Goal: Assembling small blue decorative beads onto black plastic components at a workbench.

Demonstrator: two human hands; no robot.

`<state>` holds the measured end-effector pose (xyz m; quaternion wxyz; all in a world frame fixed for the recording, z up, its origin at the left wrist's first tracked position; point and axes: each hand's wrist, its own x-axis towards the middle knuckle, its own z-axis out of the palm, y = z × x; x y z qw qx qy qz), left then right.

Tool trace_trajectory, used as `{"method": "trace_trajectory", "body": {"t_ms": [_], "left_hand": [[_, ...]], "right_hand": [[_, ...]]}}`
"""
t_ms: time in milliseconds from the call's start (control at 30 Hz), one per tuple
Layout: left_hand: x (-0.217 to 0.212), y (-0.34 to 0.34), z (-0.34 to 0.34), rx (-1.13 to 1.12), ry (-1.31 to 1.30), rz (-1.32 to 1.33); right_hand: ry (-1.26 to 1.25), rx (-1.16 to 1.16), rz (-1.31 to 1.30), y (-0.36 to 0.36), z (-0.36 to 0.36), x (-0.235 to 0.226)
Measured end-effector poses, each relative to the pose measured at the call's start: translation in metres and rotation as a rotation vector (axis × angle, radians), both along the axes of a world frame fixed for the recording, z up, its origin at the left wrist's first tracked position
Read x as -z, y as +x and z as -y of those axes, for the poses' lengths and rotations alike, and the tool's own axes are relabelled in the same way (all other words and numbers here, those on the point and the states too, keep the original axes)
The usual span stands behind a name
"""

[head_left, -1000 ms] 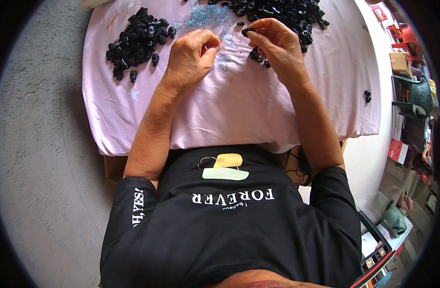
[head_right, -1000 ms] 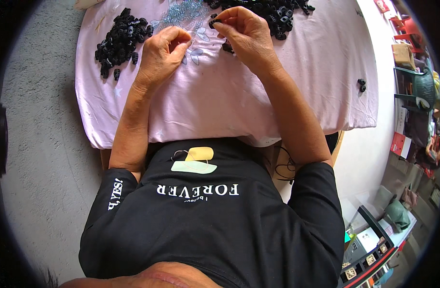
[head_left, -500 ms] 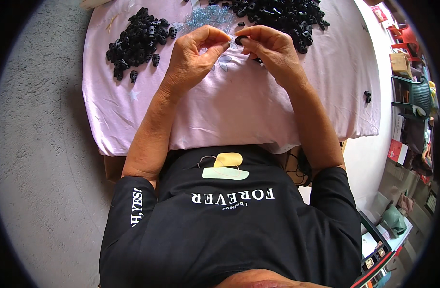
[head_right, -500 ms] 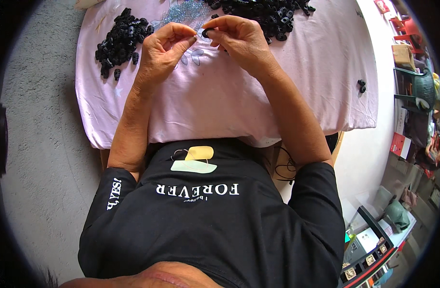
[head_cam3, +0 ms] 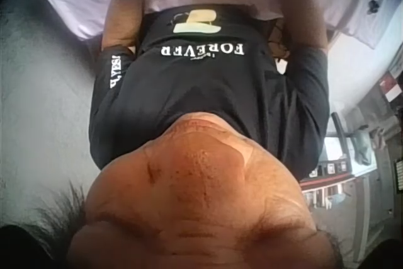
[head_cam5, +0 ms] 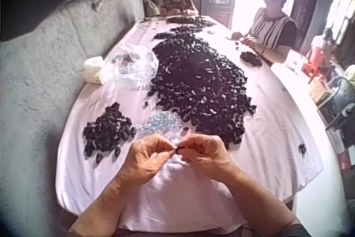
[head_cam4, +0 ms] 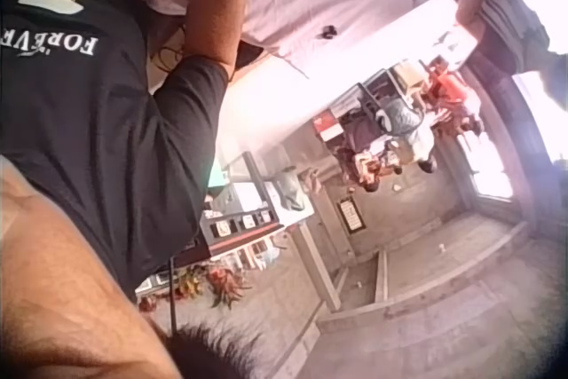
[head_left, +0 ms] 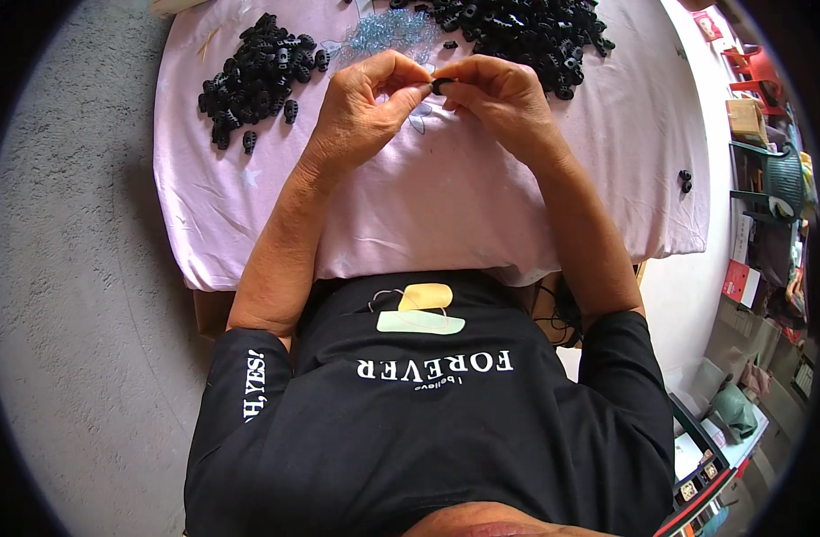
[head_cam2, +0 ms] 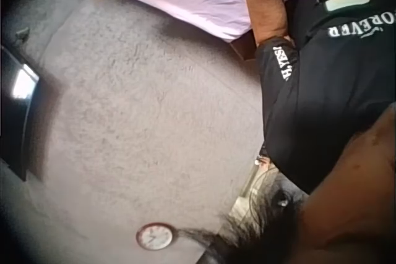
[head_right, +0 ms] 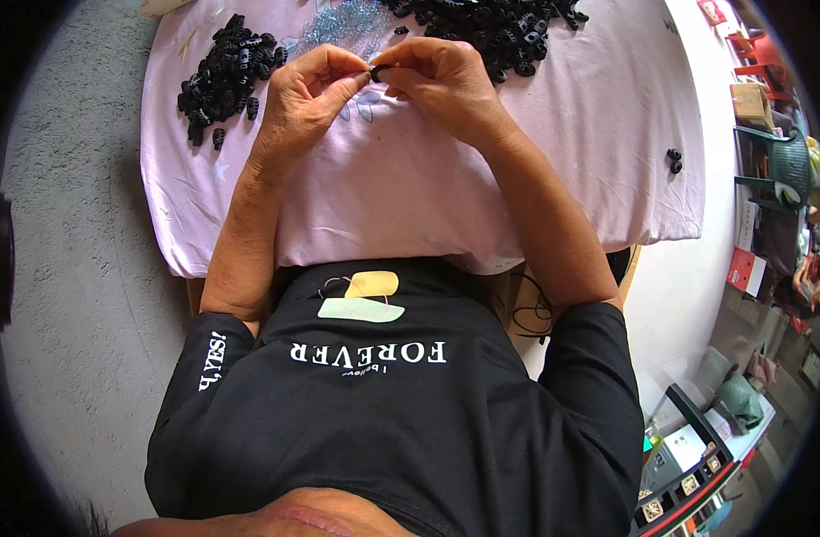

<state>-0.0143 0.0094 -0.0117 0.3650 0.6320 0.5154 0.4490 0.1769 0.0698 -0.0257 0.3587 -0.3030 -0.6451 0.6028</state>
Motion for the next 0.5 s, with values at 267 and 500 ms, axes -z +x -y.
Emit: {"method": "trace_trajectory", "body": {"t_ms": [267, 500], "left_hand": [[-0.003, 0.000, 0.000, 0.052, -0.081, 0.243], [0.005, -0.002, -0.004, 0.161, -0.177, 0.437]], "right_hand": [[-0.183, -0.109, -0.064, 0.007, -0.003, -0.010], [-0.313, -0.229, -0.246, 0.011, -0.008, -0.013]]}}
